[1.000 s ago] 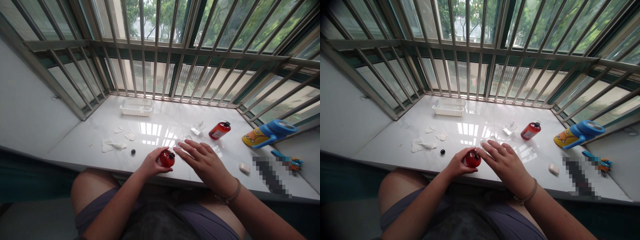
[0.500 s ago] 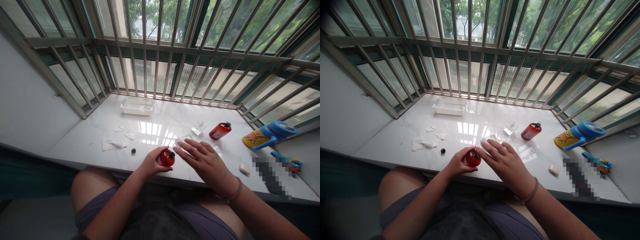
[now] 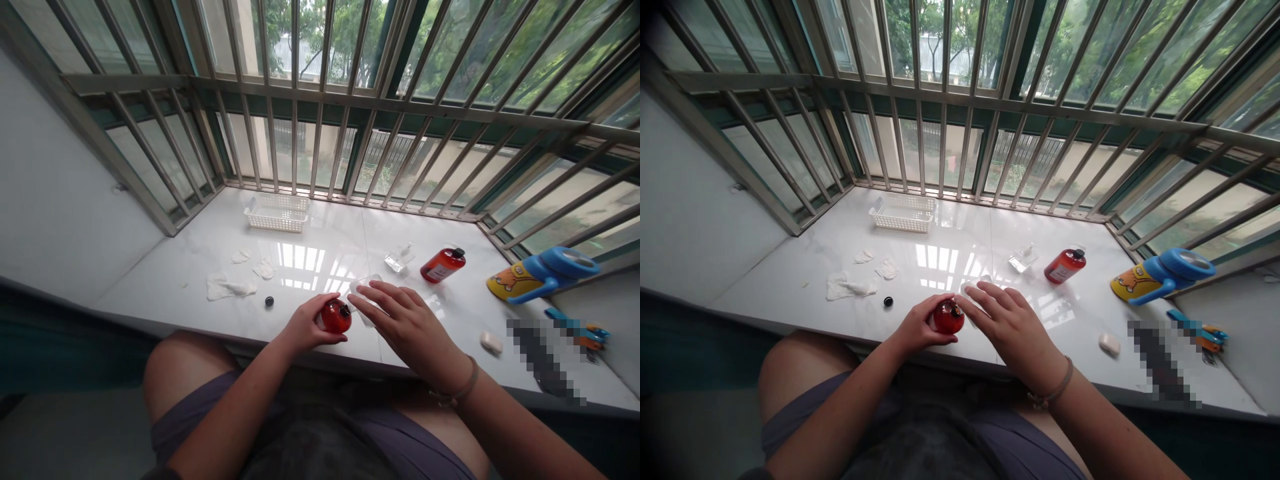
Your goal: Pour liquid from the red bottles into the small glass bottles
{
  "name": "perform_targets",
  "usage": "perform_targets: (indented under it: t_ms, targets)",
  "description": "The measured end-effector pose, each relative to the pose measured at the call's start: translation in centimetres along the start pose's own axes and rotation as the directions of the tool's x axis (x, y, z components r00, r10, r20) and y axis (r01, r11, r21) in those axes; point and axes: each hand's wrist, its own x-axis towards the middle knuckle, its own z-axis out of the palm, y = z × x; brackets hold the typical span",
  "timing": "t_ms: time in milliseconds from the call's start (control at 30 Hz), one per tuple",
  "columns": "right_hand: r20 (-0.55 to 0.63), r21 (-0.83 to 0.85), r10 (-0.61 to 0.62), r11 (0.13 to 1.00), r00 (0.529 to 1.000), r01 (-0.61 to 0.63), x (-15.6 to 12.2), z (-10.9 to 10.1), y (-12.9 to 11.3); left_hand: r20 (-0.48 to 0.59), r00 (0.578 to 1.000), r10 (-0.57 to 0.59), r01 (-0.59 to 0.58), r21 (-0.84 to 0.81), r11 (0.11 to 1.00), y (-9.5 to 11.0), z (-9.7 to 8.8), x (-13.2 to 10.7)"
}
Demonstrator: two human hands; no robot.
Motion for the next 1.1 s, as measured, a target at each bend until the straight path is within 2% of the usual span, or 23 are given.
perform_targets:
  t_ms: [133,233,333,433,667,1100]
  targets:
    - [-0.042,0.196,0.104,0.976,0.994,-0.094,-0.6,1.7,0.2,0.007,1.0,-0.001,0.001,0.0,1.0,0.2,-0.1,0.0]
    - [-0.078,0.369,0.23,0.91,0.97,-0.186,-1.2,2.8,0.5,0.01,1.0,0.0,0.0,-0.001,1.0,0.3,0.0,0.0]
    - [-0.049,0.472,0.348,0.834,0.936,-0.286,-2.1,3.4,0.9,0.0,1.0,0.008,-0.008,-0.007,1.0,0.3,0.2,0.1]
    - [-0.021,0.517,0.398,0.789,0.917,-0.331,-2.8,3.7,1.3,-0.004,1.0,0.011,-0.011,-0.005,1.0,0.2,0.5,0.1]
    - [-0.035,0.531,0.395,0.786,0.918,-0.318,-3.7,3.4,1.7,0.016,0.999,0.038,-0.038,0.009,0.999,0.4,1.2,0.5]
    - [0.027,0.453,0.224,0.866,0.974,-0.212,-1.9,0.6,2.8,0.021,0.999,0.035,-0.036,0.022,0.999,0.4,1.4,0.4]
